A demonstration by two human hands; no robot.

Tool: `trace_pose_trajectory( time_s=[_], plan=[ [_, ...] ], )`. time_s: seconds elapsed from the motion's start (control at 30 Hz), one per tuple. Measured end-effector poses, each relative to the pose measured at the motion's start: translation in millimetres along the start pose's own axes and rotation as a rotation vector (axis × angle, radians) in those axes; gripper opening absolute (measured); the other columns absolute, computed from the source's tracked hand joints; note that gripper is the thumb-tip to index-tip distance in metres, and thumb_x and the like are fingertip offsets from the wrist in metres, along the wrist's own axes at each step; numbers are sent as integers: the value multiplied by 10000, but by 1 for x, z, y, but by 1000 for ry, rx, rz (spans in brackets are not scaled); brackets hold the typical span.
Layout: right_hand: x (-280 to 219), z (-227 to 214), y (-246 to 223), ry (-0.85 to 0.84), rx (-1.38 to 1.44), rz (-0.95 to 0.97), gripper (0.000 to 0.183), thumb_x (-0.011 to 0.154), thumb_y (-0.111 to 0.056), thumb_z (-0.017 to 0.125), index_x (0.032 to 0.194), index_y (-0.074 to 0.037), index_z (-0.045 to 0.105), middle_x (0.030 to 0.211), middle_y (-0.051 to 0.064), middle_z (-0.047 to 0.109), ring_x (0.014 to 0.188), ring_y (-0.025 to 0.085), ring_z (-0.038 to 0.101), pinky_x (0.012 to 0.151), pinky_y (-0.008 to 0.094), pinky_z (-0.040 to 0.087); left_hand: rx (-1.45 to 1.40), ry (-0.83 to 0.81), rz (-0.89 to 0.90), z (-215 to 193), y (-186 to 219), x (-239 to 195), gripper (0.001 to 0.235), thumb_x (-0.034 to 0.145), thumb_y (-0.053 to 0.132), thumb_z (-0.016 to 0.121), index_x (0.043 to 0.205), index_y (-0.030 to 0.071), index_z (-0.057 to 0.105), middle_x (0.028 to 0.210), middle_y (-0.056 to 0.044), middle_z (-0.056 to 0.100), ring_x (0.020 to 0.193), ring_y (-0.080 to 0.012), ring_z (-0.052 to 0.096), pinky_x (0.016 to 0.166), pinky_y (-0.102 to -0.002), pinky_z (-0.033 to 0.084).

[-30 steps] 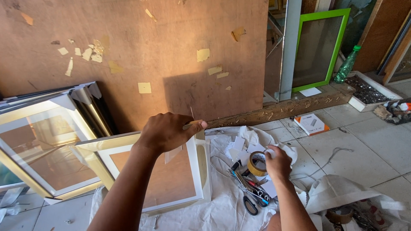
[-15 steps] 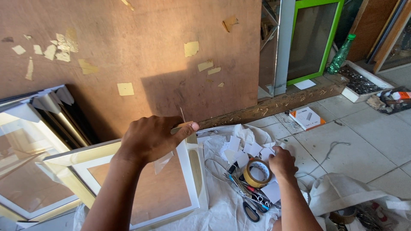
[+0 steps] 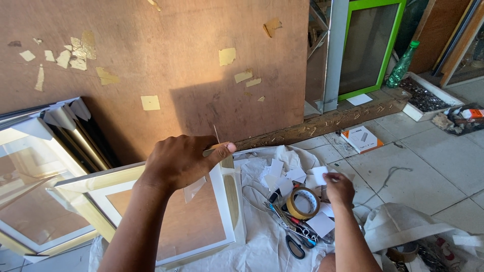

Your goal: The person sits on the floor and applies white paper strips to the edges of a picture frame using a stapler. They repeatedly pick up strips, align them along the frame edges, and staple them in place. The person handles the frame, paper strips, and stapler throughout the task.

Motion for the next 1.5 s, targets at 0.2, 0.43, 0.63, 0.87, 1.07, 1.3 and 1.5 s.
trace_pose_trajectory(
  time_s=[0.2, 0.43, 0.63, 0.87, 1.07, 1.3, 1.5],
  plan=[
    [-85, -90, -130, -123, 1030, 124, 327, 1150, -249, 687, 1462, -174, 620, 1093, 41, 661, 795, 130, 733, 706, 227, 631, 33, 41, 38, 5, 0, -7, 495, 994, 674, 647, 1250, 298, 841, 1059, -89, 880, 1118, -393, 828, 1082, -543, 603],
    [-200, -146, -280, -393, 1327, -161, 428, 1047, -129, 739, 1457, -168, 625, 1174, 40, 648, 1011, 138, 658, 775, 215, 566, 75, 126, 103, 24, -8, 0, 465, 880, 640, 844, 1220, 323, 834, 1036, -29, 884, 1083, -369, 831, 1014, -527, 643],
    [-258, -114, -318, -639, 1357, -372, 363, 1003, -149, 839, 1322, -54, 694, 1071, 115, 715, 977, 179, 697, 807, 339, 682, 245, 257, 138, 22, 4, -22, 481, 780, 654, 926, 1116, 322, 832, 919, 25, 867, 917, -292, 852, 891, -462, 677],
    [-287, -107, -319, -488, 1231, -524, 371, 972, -88, 879, 1315, -9, 759, 1000, 167, 786, 903, 192, 782, 747, 337, 714, 199, 307, 202, 20, 3, -30, 521, 750, 677, 948, 909, 219, 758, 791, -17, 818, 815, -325, 840, 799, -475, 681],
    [-293, -108, -315, -357, 1304, -510, 471, 891, 20, 920, 1321, 4, 728, 993, 187, 794, 866, 190, 786, 703, 287, 697, -123, 274, 203, 3, 8, -46, 386, 865, 499, 898, 1135, 231, 831, 983, -67, 889, 981, -407, 848, 922, -576, 657],
    [-292, -103, -312, -335, 1376, -488, 629, 849, 61, 931, 1403, -20, 645, 1094, 160, 782, 922, 186, 788, 741, 274, 680, -204, 274, 177, 5, 7, -41, 269, 901, 347, 898, 1139, 232, 848, 1041, -42, 898, 1005, -365, 854, 942, -553, 647],
    [-332, -128, -313, 46, 1055, -779, 106, 1028, -95, 755, 1100, -91, 677, 1145, 81, 650, 900, 165, 648, 706, 279, 588, -207, 256, 70, 13, -7, -22, 184, 842, 467, 888, 994, 373, 841, 878, 127, 862, 849, -113, 797, 776, -357, 526]
  ],
)
Point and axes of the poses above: each hand's wrist, its own x-axis towards the middle knuckle, its own z-axis out of the palm, y = z × x, the point moved 6 cm from there along x, towards the middle knuckle
